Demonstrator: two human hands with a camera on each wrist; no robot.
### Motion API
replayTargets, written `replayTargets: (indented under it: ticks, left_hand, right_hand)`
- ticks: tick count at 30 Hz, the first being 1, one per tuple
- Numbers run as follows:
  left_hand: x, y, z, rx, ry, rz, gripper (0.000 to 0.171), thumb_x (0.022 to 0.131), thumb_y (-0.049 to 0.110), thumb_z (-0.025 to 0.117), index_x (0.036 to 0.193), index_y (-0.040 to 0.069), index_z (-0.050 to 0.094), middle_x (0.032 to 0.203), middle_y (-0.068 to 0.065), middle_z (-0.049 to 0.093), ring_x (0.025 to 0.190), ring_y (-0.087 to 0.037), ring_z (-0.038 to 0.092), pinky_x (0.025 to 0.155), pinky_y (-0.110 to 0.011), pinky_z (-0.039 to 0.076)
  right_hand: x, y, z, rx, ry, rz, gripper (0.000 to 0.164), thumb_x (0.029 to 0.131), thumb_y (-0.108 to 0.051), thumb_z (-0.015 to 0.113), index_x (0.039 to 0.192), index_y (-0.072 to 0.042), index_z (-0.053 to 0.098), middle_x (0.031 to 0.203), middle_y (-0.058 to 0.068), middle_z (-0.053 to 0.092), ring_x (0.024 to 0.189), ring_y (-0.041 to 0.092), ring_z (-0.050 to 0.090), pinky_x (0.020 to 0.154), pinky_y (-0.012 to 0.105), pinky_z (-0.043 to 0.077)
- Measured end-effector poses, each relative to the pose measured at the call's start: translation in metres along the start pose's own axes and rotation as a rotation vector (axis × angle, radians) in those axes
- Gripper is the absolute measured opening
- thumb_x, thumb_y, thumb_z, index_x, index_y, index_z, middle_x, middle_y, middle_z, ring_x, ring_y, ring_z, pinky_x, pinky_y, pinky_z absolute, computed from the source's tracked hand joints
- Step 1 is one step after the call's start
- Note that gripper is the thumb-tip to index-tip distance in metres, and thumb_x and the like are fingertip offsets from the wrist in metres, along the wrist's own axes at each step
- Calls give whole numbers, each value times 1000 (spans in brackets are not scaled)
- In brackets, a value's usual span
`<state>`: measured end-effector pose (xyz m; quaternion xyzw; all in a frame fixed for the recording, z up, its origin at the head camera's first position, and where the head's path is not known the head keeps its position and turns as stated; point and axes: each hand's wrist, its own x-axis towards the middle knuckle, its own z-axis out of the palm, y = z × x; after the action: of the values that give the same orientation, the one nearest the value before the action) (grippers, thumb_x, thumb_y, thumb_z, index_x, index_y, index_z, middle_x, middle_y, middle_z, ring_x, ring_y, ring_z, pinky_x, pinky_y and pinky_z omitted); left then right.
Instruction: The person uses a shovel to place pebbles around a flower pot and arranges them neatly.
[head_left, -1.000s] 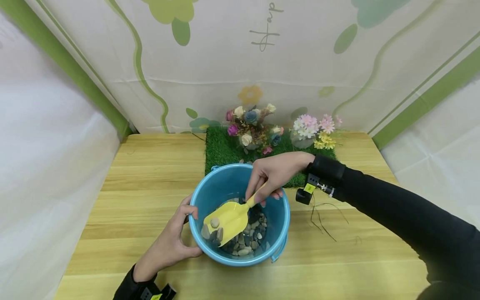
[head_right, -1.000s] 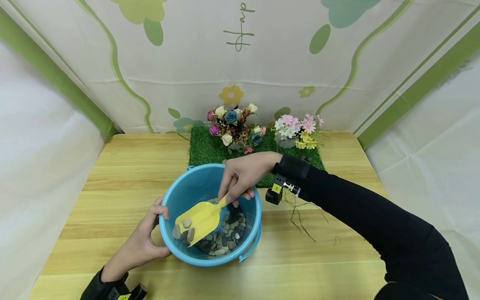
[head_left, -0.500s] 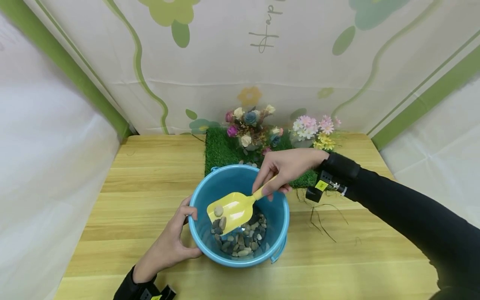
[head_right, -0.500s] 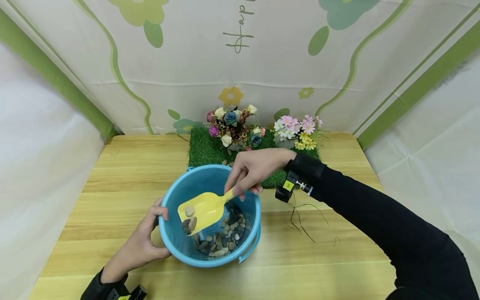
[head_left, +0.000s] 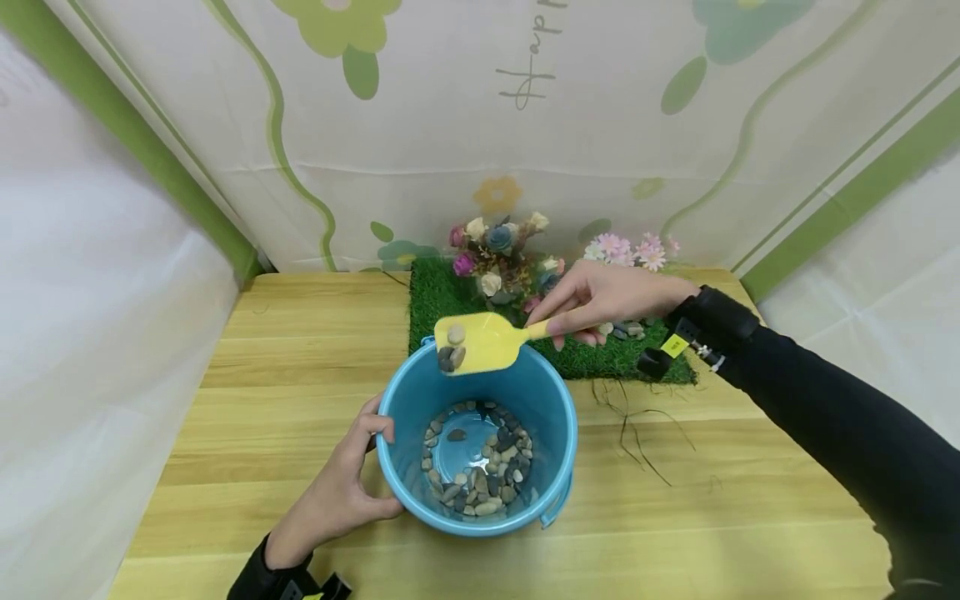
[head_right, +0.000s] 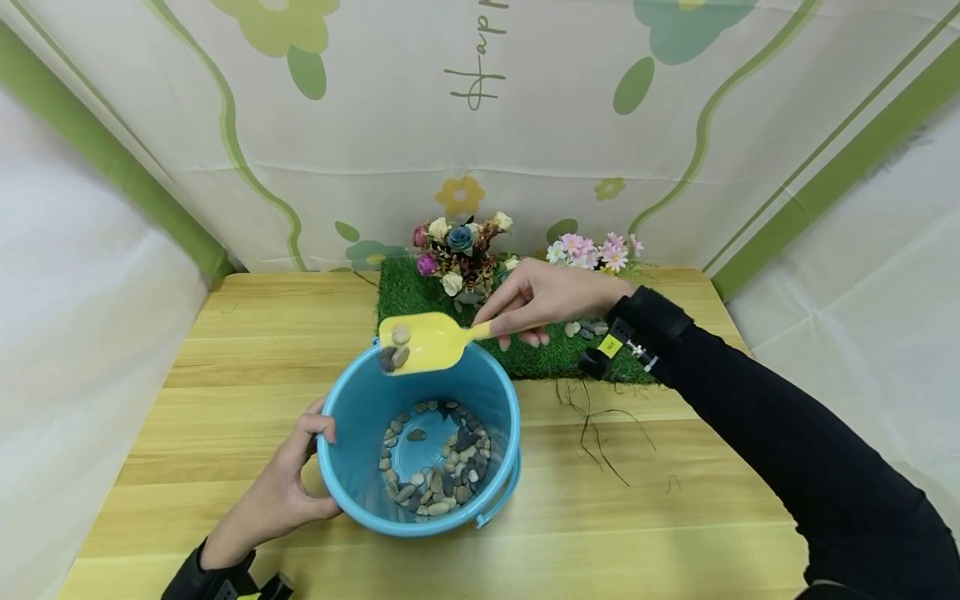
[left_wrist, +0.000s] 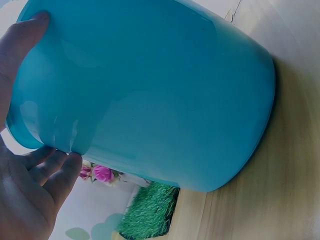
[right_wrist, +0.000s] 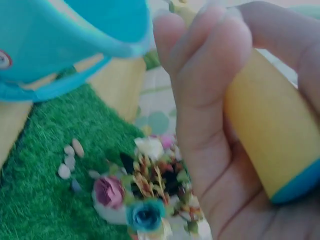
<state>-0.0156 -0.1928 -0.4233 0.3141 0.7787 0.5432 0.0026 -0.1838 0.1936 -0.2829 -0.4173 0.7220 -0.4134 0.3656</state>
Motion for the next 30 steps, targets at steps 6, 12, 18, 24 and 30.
replayTargets:
  ticks: [6,12,18,24,30]
  left_hand:
    - [-1,-1,1,-1,7,17,71,66,1,91,113,8,38,161,-13,26,136,-43,39,95,-46,51]
    - [-1,-1,1,4,7,17,70,66,1,90,112,8,38,161,-14,25,136,-47,38,95,-48,51]
    - [-1,-1,1,12,8,11,71,65,1,90,112,9,38,161,-14,25,137,-45,38,95,-46,51]
    - [0,-1,0,1,5,6,71,65,0,90,112,9,38,161,-13,26,138,-43,37,96,-44,50]
    - [1,-1,0,6,7,18,71,65,-1,90,112,8,38,161,-15,25,137,-43,37,96,-43,50]
  right_hand:
    - [-13,19,-12,16,120,63,36,107,-19,55,140,-7,59,102,16,68,67,30,57,65,42,53]
    - [-21,43,-16,41,198,87,37,106,-17,56,139,0,58,104,18,67,72,29,61,69,41,55]
    - [-24,69,-13,66,248,145,37,105,-17,58,136,3,60,102,19,68,72,33,61,70,43,55]
    - [-26,93,-8,110,262,200,37,106,-16,57,136,5,58,102,22,67,73,28,61,69,39,53]
    - [-29,113,-3,120,287,250,38,104,-18,60,136,4,60,101,20,69,72,28,62,68,39,54]
